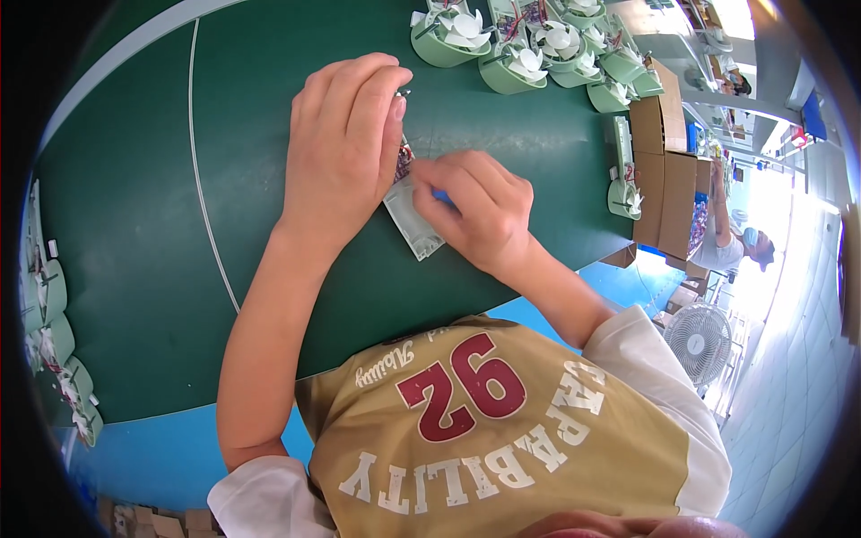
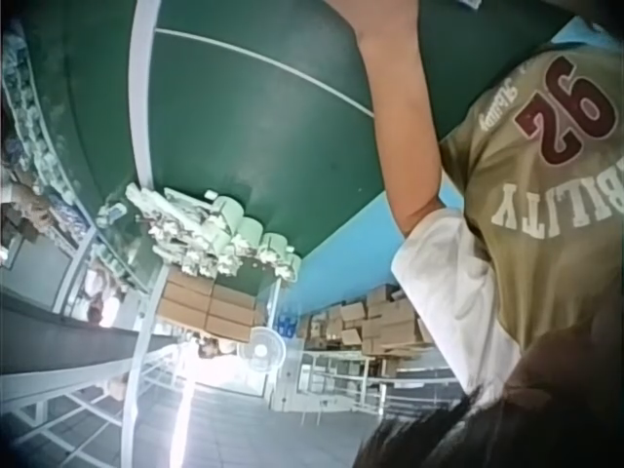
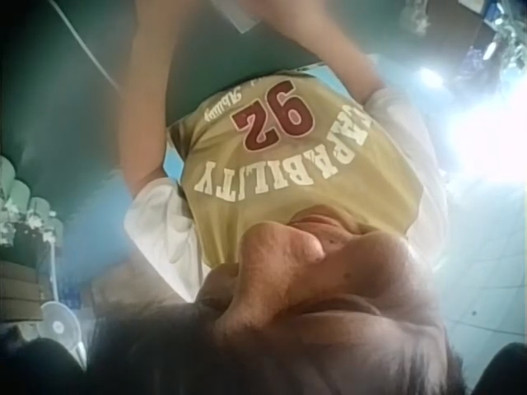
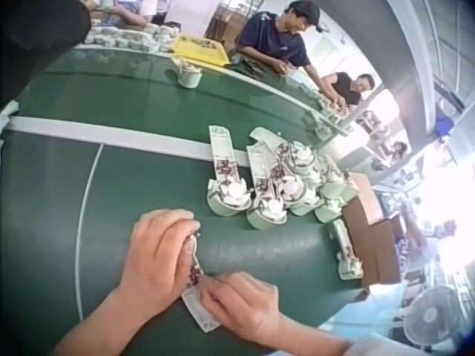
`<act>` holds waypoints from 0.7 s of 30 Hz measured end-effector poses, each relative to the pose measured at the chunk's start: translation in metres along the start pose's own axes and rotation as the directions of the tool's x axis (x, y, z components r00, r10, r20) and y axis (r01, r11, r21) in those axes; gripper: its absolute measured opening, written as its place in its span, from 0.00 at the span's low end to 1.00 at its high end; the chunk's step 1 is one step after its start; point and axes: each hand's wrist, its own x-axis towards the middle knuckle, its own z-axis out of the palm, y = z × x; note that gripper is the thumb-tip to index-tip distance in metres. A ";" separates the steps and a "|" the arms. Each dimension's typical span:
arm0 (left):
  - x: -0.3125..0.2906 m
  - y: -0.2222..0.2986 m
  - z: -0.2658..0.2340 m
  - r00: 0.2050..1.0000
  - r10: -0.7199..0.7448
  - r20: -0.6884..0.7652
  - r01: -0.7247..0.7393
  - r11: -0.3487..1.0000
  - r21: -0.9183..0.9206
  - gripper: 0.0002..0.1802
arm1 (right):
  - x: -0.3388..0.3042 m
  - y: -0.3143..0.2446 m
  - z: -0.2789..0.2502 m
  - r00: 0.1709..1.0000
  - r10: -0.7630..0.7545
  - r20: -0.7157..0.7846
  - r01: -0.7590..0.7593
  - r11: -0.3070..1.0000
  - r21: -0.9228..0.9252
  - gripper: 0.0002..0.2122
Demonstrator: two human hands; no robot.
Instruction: The person assembles portable electric fans by connecting battery wires to circuit boards, inserting batteries into the fan handles, and placing the assembled fan units onto the assembly table.
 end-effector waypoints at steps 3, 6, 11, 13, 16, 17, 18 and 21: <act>0.001 0.000 0.000 1.000 0.004 0.005 -0.004 1.000 0.003 0.14 | -0.002 -0.003 -0.005 0.998 -0.024 0.062 0.029 0.996 -0.082 0.09; 0.001 0.001 0.002 1.000 0.014 0.017 -0.014 1.000 0.000 0.12 | 0.000 -0.005 -0.009 0.991 -0.018 0.131 0.036 0.990 -0.137 0.08; 0.002 -0.002 0.004 0.999 0.035 0.019 -0.034 0.999 -0.009 0.10 | 0.003 -0.005 -0.019 0.971 0.068 0.229 -0.039 0.991 -0.129 0.09; 0.001 -0.001 0.004 1.000 -0.009 0.023 0.009 1.000 0.003 0.09 | 0.006 -0.001 -0.029 0.898 0.299 0.324 -0.386 0.887 0.251 0.14; 0.000 0.001 0.003 0.999 -0.011 0.033 0.010 1.000 0.013 0.09 | -0.008 -0.015 -0.048 0.721 0.549 0.423 -0.686 0.652 0.322 0.20; 0.000 0.002 0.003 0.999 -0.004 0.039 0.003 1.000 0.001 0.09 | -0.015 -0.015 -0.052 0.717 0.561 0.414 -0.691 0.648 0.319 0.20; 0.001 0.003 0.002 0.999 -0.013 0.047 0.013 1.000 0.009 0.09 | -0.023 -0.014 -0.055 0.676 0.582 0.452 -0.734 0.590 0.336 0.20; 0.000 0.004 0.003 0.998 -0.016 0.054 0.015 1.000 0.017 0.09 | -0.033 -0.017 -0.057 0.670 0.589 0.451 -0.739 0.586 0.333 0.18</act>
